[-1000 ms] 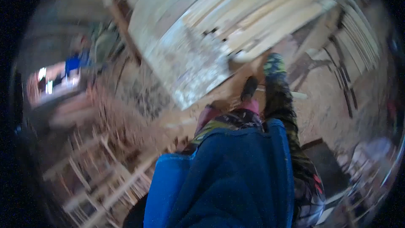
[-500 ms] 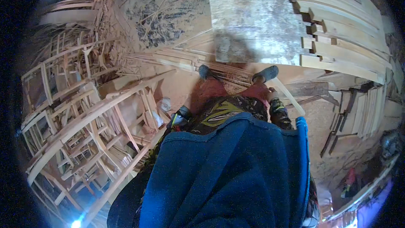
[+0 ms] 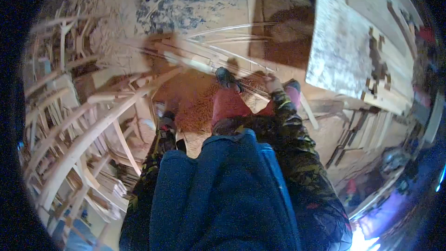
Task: Sorting and stacking wood planks in a woodworking workshop.
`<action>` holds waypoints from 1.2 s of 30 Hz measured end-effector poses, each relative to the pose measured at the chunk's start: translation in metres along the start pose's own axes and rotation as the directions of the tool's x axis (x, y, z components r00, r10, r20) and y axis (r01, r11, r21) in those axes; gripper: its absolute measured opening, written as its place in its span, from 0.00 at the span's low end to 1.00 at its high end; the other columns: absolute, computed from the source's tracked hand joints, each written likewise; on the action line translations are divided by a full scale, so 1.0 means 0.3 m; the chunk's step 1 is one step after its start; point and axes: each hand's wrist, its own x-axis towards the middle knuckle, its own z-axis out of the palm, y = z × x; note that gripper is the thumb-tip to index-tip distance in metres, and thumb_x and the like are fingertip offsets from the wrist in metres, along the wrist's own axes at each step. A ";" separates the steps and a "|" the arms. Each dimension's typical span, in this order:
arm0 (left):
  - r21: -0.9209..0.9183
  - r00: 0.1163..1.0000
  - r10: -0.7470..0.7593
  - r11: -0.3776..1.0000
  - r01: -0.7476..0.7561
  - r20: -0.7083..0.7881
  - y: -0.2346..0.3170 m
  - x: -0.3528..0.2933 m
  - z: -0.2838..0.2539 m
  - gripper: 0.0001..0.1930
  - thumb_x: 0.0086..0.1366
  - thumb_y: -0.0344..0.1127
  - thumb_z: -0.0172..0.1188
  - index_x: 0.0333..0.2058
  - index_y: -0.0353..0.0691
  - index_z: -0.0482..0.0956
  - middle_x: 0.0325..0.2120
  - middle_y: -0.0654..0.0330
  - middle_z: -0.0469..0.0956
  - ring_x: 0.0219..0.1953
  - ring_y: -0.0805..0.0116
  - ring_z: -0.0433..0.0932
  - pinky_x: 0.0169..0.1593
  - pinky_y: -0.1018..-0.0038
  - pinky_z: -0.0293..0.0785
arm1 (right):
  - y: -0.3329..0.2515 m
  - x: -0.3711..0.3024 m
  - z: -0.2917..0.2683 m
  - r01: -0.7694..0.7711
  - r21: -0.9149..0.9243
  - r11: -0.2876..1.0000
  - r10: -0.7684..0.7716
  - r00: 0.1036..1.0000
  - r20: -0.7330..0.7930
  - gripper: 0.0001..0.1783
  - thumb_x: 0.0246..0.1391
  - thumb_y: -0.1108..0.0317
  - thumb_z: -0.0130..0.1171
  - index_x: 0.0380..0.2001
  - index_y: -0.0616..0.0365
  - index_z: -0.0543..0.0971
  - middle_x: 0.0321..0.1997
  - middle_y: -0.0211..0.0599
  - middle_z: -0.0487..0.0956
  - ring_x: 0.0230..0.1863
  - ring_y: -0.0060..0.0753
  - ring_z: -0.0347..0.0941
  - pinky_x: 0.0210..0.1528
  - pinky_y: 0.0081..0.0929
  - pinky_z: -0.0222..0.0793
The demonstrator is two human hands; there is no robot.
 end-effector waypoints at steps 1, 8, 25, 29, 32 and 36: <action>0.059 0.999 -0.043 0.997 0.041 0.027 -0.033 0.017 -0.029 0.17 0.62 0.34 0.51 0.50 0.53 0.76 0.55 0.59 0.74 0.58 0.61 0.71 0.49 0.55 0.75 | -0.155 0.011 0.061 -0.045 0.021 0.999 0.046 0.999 -0.025 0.29 0.59 0.53 0.56 0.60 0.54 0.70 0.57 0.52 0.75 0.56 0.49 0.74 0.60 0.35 0.68; -0.775 0.910 -0.413 0.586 0.235 -0.036 -0.020 0.109 0.232 0.19 0.62 0.38 0.54 0.52 0.48 0.75 0.46 0.53 0.79 0.49 0.56 0.78 0.42 0.62 0.78 | -0.841 0.146 0.321 0.303 -0.344 0.889 -0.228 0.943 0.242 0.25 0.58 0.46 0.53 0.47 0.55 0.79 0.46 0.48 0.80 0.49 0.47 0.76 0.52 0.38 0.71; -0.868 0.615 -0.629 -0.449 0.211 0.475 0.178 0.953 0.766 0.35 0.63 0.56 0.55 0.60 0.34 0.67 0.54 0.40 0.72 0.58 0.45 0.70 0.59 0.57 0.67 | -0.469 1.212 0.877 0.542 -0.285 0.790 -0.420 0.819 0.392 0.28 0.60 0.45 0.53 0.50 0.58 0.76 0.49 0.53 0.77 0.49 0.47 0.75 0.52 0.39 0.70; -0.788 0.440 -0.655 -0.490 0.372 0.614 0.232 1.401 1.114 0.40 0.62 0.58 0.55 0.63 0.34 0.61 0.57 0.37 0.69 0.61 0.43 0.67 0.61 0.57 0.65 | -0.329 1.505 1.047 0.547 -0.258 0.796 -0.432 0.813 0.390 0.28 0.59 0.46 0.55 0.50 0.58 0.77 0.47 0.50 0.78 0.47 0.45 0.76 0.50 0.38 0.71; -0.610 0.329 -0.515 -0.703 0.365 0.792 0.283 1.550 1.152 0.43 0.61 0.59 0.56 0.66 0.34 0.56 0.56 0.35 0.69 0.61 0.42 0.67 0.61 0.56 0.65 | -0.228 1.700 1.221 0.574 -0.244 0.782 -0.446 0.788 0.425 0.27 0.58 0.46 0.57 0.50 0.58 0.77 0.45 0.48 0.79 0.45 0.44 0.76 0.49 0.38 0.71; -0.721 0.344 -0.639 -0.550 0.422 0.688 0.413 1.639 1.399 0.45 0.61 0.63 0.52 0.66 0.34 0.54 0.57 0.34 0.69 0.60 0.41 0.68 0.61 0.55 0.66 | -0.170 1.794 1.397 0.587 -0.208 0.783 -0.449 0.763 0.465 0.27 0.56 0.47 0.59 0.49 0.58 0.78 0.43 0.46 0.80 0.43 0.41 0.76 0.47 0.37 0.71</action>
